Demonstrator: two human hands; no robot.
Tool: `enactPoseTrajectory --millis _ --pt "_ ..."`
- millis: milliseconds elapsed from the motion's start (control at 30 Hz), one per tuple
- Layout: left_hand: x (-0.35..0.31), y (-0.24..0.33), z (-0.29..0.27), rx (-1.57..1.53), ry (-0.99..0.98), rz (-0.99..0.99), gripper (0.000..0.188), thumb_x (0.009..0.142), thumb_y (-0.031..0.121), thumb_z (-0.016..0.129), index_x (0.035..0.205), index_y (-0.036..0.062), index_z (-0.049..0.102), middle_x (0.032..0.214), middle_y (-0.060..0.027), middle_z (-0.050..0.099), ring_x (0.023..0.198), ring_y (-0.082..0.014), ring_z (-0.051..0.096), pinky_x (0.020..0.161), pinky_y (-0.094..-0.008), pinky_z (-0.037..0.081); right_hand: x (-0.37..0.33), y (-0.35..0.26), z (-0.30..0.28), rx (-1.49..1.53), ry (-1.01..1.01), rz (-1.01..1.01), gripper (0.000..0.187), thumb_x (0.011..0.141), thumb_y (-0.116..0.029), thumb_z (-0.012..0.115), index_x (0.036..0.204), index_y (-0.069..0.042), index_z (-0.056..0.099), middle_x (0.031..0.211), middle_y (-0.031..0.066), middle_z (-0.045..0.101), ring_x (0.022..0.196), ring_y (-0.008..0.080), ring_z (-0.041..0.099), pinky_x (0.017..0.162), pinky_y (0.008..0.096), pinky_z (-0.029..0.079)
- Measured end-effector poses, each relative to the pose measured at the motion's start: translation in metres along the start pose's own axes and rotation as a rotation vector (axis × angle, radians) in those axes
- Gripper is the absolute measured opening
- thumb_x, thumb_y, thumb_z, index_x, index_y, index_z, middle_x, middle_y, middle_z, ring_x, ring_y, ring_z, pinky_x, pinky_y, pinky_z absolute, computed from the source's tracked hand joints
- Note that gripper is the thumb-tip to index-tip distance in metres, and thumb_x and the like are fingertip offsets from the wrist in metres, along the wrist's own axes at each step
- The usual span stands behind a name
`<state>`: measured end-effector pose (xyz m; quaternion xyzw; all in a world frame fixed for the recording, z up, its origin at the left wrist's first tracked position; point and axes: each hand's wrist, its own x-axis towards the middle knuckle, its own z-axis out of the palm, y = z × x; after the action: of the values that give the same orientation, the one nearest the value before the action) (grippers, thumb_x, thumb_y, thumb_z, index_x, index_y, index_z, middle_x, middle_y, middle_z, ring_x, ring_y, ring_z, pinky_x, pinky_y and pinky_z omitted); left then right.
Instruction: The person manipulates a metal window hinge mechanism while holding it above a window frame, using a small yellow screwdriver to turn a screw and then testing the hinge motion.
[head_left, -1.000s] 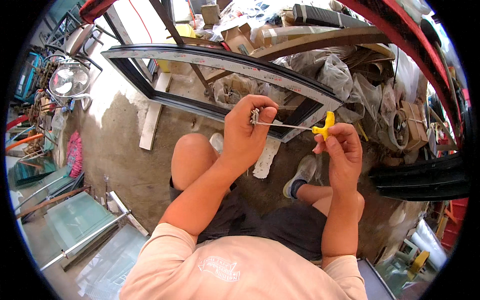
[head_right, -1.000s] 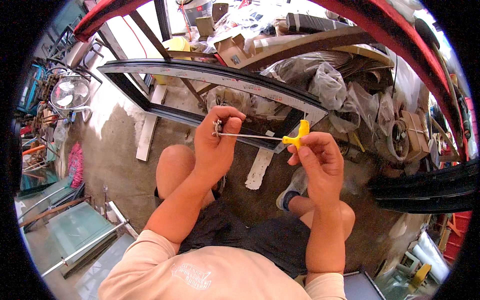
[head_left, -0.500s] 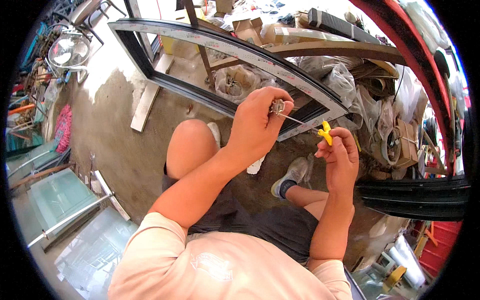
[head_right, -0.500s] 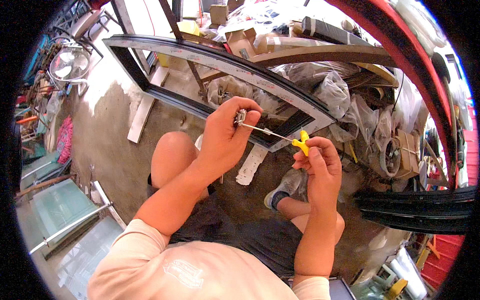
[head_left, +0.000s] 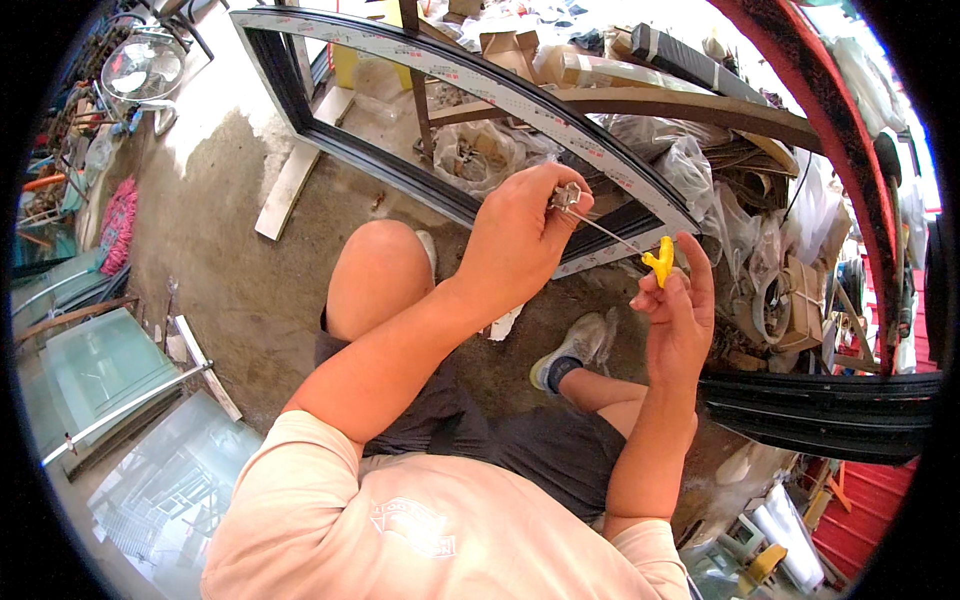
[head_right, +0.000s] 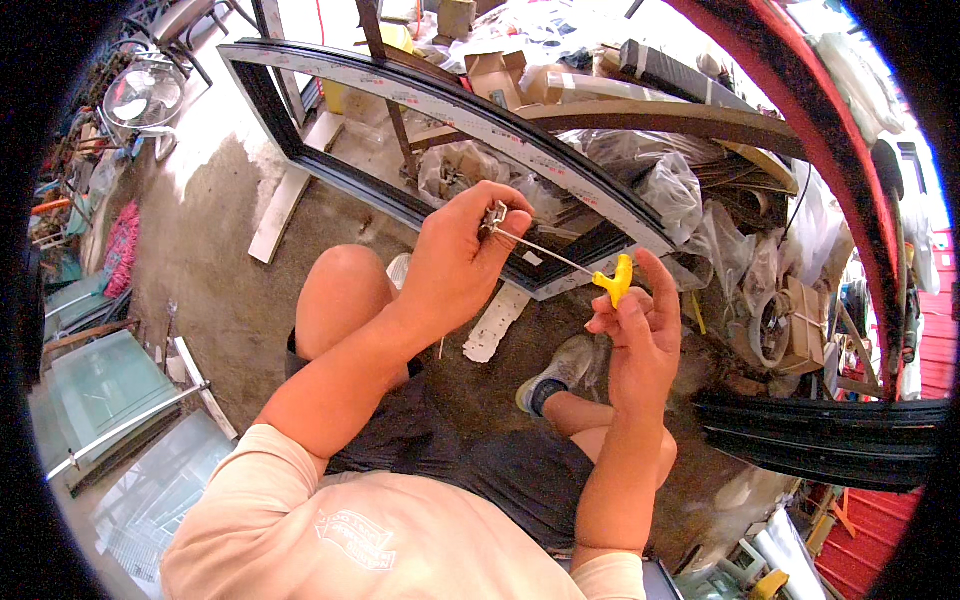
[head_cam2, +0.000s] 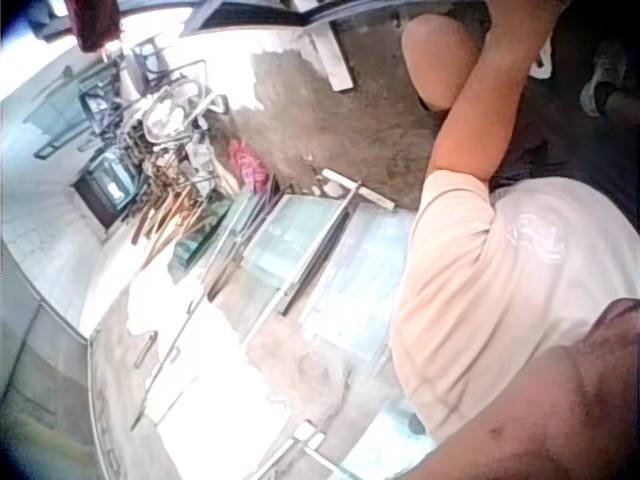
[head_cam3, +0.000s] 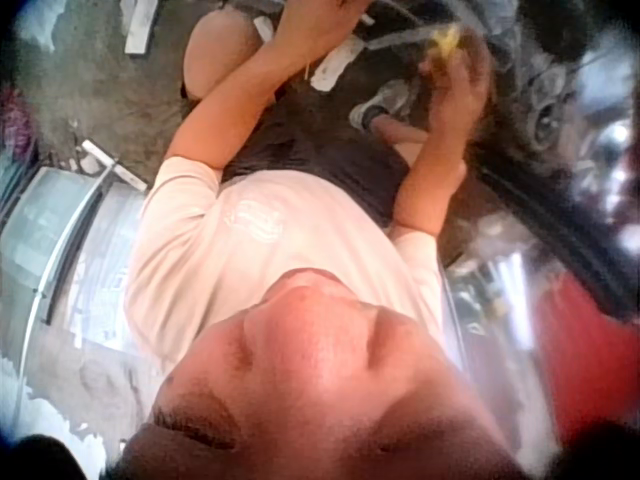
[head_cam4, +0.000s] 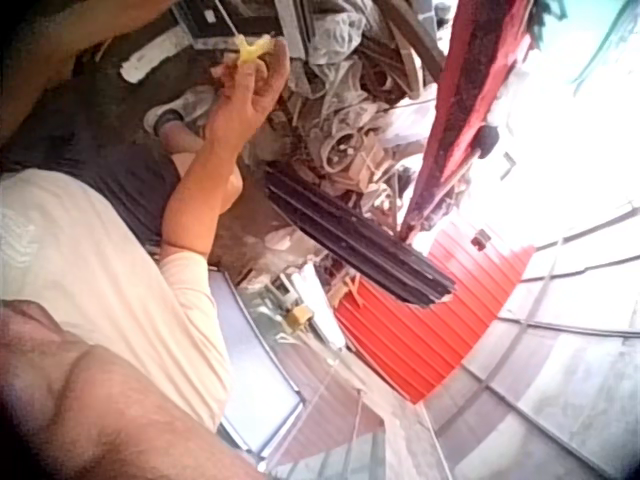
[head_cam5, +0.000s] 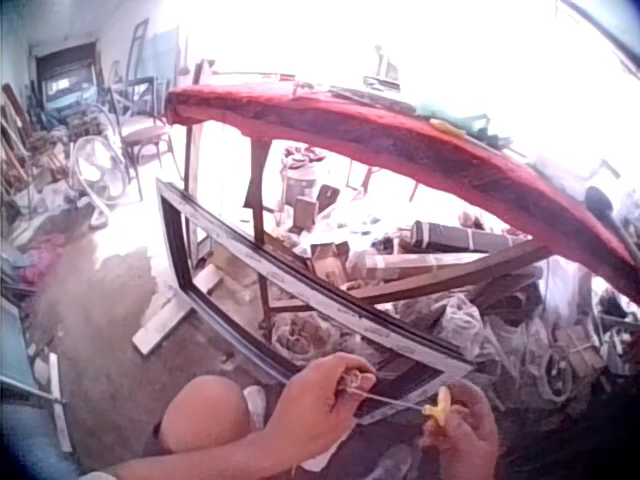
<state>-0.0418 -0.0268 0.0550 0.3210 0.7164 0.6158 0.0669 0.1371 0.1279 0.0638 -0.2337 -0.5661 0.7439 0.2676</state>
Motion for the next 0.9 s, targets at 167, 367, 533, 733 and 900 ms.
enactPoseTrajectory --millis 167,367,533,733,900 --pt "0.000 0.000 0.001 -0.065 -0.017 -0.062 0.021 0.105 0.022 0.067 0.109 0.0019 0.067 0.082 -0.0118 0.063 0.073 -0.0198 0.055 0.070 -0.0345 0.048 0.002 -0.003 0.004 -0.013 -0.041 -0.033 0.070 0.104 -0.009 0.067 0.165 -0.004 0.033 0.100 0.0067 0.073 0.088 0.0141 0.073 0.077 0.0284 0.061" --pt "0.000 -0.001 -0.001 -0.068 -0.020 -0.077 0.026 0.107 0.027 0.066 0.108 0.0016 0.067 0.080 -0.0098 0.062 0.073 -0.0169 0.054 0.070 -0.0332 0.047 0.000 0.006 -0.001 -0.126 0.032 -0.010 0.044 0.102 -0.009 0.071 0.143 -0.001 0.059 0.103 0.0065 0.074 0.088 0.0130 0.072 0.081 0.0281 0.059" --pt "0.000 -0.001 -0.001 -0.093 -0.026 -0.067 0.028 0.108 0.030 0.065 0.108 0.0019 0.067 0.078 -0.0086 0.060 0.073 -0.0159 0.053 0.070 -0.0327 0.047 0.000 0.007 -0.005 -0.105 -0.018 -0.052 0.031 0.101 -0.009 0.073 0.130 -0.002 0.066 0.114 0.0095 0.075 0.089 0.0132 0.071 0.081 0.0287 0.059" --pt "-0.001 0.002 -0.002 -0.103 -0.056 -0.101 0.028 0.108 0.030 0.064 0.109 0.0018 0.066 0.080 -0.0076 0.061 0.074 -0.0147 0.053 0.071 -0.0318 0.047 0.002 0.006 -0.002 -0.158 0.028 -0.157 0.027 0.099 -0.007 0.076 0.125 -0.001 0.070 0.121 0.0112 0.073 0.093 0.0129 0.070 0.081 0.0276 0.060" --pt "0.000 0.000 0.001 -0.127 -0.060 -0.124 0.027 0.109 0.028 0.064 0.109 0.0017 0.066 0.083 -0.0057 0.064 0.078 -0.0134 0.056 0.074 -0.0307 0.048 0.002 0.006 -0.002 -0.223 0.066 -0.167 0.027 0.097 -0.005 0.077 0.123 -0.001 0.071 0.121 0.0106 0.074 0.092 0.0128 0.070 0.080 0.0268 0.060"
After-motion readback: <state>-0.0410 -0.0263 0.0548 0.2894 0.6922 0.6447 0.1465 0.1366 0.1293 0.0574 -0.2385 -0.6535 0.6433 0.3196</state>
